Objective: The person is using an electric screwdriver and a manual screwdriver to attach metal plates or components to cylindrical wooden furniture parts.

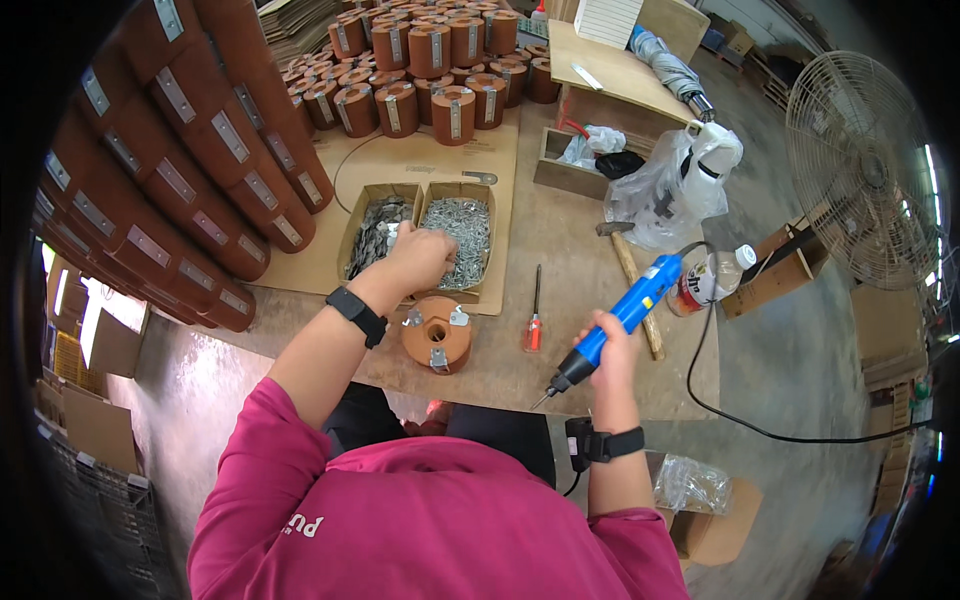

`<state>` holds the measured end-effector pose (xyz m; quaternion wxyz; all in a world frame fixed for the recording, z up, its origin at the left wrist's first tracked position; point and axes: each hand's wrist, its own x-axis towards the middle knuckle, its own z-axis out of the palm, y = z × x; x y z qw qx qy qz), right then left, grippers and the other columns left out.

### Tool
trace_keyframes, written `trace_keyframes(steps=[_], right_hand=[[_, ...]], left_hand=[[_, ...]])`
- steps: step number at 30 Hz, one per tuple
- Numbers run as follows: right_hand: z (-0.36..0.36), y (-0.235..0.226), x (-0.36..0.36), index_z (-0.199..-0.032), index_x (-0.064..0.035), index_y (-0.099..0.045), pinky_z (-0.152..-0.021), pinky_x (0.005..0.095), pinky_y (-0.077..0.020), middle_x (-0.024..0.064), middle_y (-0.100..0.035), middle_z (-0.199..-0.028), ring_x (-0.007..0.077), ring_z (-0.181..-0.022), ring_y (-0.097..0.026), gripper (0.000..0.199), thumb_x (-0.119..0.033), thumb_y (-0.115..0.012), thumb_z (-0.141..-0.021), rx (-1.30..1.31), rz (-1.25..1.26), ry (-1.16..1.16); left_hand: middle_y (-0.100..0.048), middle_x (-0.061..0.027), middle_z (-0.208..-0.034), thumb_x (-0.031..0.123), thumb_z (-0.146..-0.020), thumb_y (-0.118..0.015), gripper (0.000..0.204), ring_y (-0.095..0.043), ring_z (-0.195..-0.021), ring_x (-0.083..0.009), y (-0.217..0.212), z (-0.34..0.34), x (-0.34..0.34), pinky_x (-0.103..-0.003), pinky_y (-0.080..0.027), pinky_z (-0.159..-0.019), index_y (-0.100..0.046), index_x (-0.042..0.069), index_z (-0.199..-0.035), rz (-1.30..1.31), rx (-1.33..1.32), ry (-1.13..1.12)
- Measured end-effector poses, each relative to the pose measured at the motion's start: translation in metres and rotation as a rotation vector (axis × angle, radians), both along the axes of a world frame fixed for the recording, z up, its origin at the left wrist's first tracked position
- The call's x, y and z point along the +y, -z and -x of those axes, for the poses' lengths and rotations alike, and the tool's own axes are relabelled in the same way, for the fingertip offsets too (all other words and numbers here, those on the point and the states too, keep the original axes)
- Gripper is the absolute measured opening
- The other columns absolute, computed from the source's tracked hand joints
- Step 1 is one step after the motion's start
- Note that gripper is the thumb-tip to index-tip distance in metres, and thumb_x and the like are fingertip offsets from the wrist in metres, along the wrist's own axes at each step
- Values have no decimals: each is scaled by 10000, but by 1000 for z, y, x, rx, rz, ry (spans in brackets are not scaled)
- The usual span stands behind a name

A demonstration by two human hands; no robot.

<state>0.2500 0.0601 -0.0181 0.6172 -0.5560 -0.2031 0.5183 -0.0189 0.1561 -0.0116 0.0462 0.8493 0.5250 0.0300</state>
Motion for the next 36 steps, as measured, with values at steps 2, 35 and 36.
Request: trace_keyframes(steps=[2, 35, 36], right_hand=[[5, -28, -8, -853, -26, -421, -452, 329, -464, 86, -497, -627, 190, -508, -525, 234, -79, -591, -700, 74, -35, 4], [108, -153, -40, -1273, -74, -161, -644, 364, -482, 86, -502, -768, 207, -656, -547, 671, -26, -562, -738, 155, -1052, -407], [108, -153, -40, -1272, -73, -160, -647, 363, -482, 87, -501, -767, 206, -659, -547, 673, -27, -564, -737, 146, -1056, -418]], left_hand=[[-598, -45, -759, 168, -706, -615, 88, -575, -755, -246, -1, 2, -1, -407, -327, -723, -595, 102, -760, -162, -133, 15], [-620, -93, -810, -43, -761, -588, 94, -597, -769, -141, -38, 9, -163, -247, -486, -712, -589, -8, -848, 789, -2005, -89], [-620, -91, -809, -33, -768, -584, 88, -597, -770, -137, -38, 9, -163, -241, -482, -712, -590, -11, -853, 788, -1972, -93]])
